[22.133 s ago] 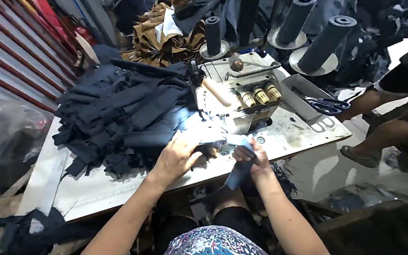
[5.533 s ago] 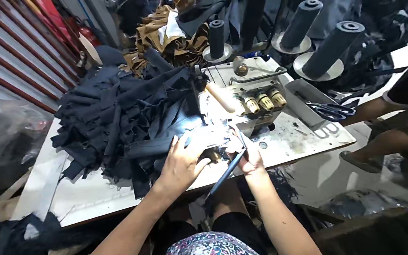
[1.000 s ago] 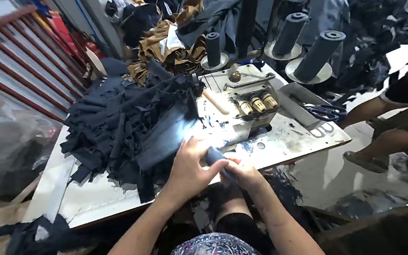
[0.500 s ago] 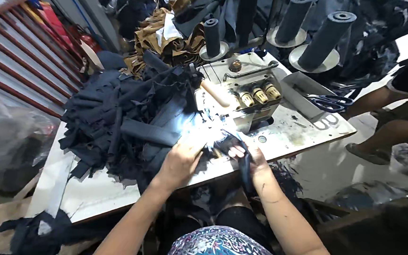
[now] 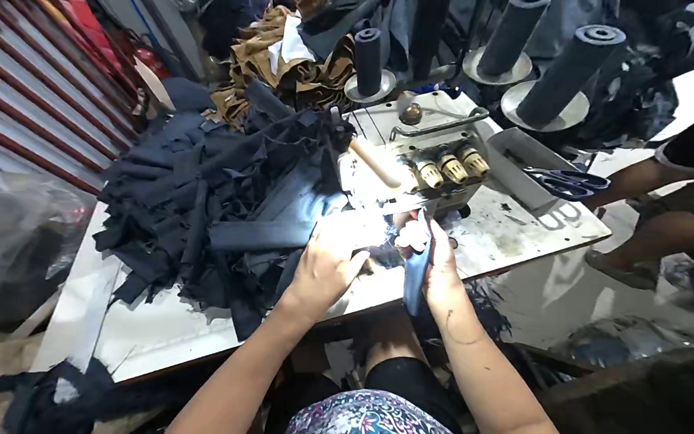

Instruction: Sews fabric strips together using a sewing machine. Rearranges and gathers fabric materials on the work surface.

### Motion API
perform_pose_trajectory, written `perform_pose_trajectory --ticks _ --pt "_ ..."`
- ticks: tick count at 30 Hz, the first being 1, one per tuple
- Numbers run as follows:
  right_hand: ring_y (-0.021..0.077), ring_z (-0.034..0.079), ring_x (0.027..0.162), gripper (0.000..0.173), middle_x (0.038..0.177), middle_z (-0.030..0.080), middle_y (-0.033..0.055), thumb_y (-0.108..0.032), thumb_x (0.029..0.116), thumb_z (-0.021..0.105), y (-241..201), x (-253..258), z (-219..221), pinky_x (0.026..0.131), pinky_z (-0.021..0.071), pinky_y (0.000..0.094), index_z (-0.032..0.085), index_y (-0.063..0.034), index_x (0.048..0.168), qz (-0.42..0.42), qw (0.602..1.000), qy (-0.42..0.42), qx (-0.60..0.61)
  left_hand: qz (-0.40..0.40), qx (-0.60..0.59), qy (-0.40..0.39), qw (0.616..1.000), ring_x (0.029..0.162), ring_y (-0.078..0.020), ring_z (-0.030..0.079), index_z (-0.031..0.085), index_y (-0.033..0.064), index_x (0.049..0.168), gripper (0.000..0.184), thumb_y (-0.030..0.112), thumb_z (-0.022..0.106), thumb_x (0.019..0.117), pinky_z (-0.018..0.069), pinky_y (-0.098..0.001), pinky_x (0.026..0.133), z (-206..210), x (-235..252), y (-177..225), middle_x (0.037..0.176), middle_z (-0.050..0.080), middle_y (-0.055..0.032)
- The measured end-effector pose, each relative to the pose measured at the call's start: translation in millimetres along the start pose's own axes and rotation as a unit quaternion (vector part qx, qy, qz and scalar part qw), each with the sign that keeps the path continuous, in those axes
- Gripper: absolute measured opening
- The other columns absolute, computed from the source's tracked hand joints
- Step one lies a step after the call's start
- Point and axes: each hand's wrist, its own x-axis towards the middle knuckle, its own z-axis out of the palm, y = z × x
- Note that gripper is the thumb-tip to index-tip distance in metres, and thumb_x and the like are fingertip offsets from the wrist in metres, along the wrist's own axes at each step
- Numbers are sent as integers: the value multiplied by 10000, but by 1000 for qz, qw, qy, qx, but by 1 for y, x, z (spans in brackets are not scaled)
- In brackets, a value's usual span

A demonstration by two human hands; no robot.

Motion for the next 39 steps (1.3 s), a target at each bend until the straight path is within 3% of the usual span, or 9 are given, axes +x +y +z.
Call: perform_pose_trajectory --ticks 4,8,12,16,19,22,27,32,39 --pt "48 546 495 409 569 514 -43 -306 1118 327 -1 3 -9 551 546 210 662 -103 1002 3 997 -43 -65 45 -23 -22 998 1385 -286 534 714 120 1284 384 336 482 1068 365 -489 1203 -8 9 -18 1382 653 -103" --pt "52 573 527 244 629 592 -45 -230 1040 426 -9 -24 -10 541 527 225 623 -129 938 -12 951 -165 -261 -85 -55 -62 993 1493 -304 406 626 61 1386 761 659 319 1028 292 -563 1229 -43 -10 -1 1507 554 -129" --pt "-54 618 672 203 769 676 -131 -171 1025 541 -4 -60 15 608 528 153 701 -162 901 4 887 -377 -266 -104 -180 -11 978 923 -118 692 720 115 1127 700 749 527 903 589 -368 798 -63 -25 46 1003 733 -3" --pt "-93 600 729 228 815 670 -157 -337 1043 561 -23 -57 14 625 480 108 700 -199 927 -23 844 -514 -151 -80 -291 5 953 652 54 589 681 152 848 240 369 709 946 507 -140 603 -91 -31 33 733 648 98" --pt "-8 659 640 237 762 716 -105 -398 999 619 -36 -39 -1 608 565 185 771 -217 996 22 885 -460 -71 -140 -62 56 987 660 -169 640 687 95 890 206 290 716 950 542 -393 595 -124 -24 -16 772 672 -43" --pt "52 646 600 267 630 638 -72 -393 979 639 -9 -13 -11 667 590 261 722 -189 828 76 937 -331 -85 -140 92 41 985 1080 -522 624 703 -40 1106 205 89 702 945 432 -748 945 -102 -12 -36 1145 650 -300" --pt "61 632 603 227 644 630 -48 -313 994 591 18 -1 -25 683 576 253 719 -151 898 114 962 -249 23 63 -10 16 998 1128 -304 692 739 99 1232 305 225 568 1013 507 -524 1045 -10 -27 -15 1191 730 -120" --pt "64 607 602 185 692 603 -57 -325 979 646 8 -2 -33 640 562 248 683 -168 1070 90 961 -250 71 32 21 -14 999 1347 -293 576 646 112 1388 472 387 539 1019 420 -577 1132 -7 -38 -15 1450 607 -106" --pt "56 602 604 262 731 630 -21 -266 1070 452 14 6 -20 620 545 211 672 -158 1162 79 975 -204 41 -41 71 -27 996 1356 -325 558 706 136 1291 422 408 605 984 439 -576 1105 -8 -23 9 1395 653 -53"
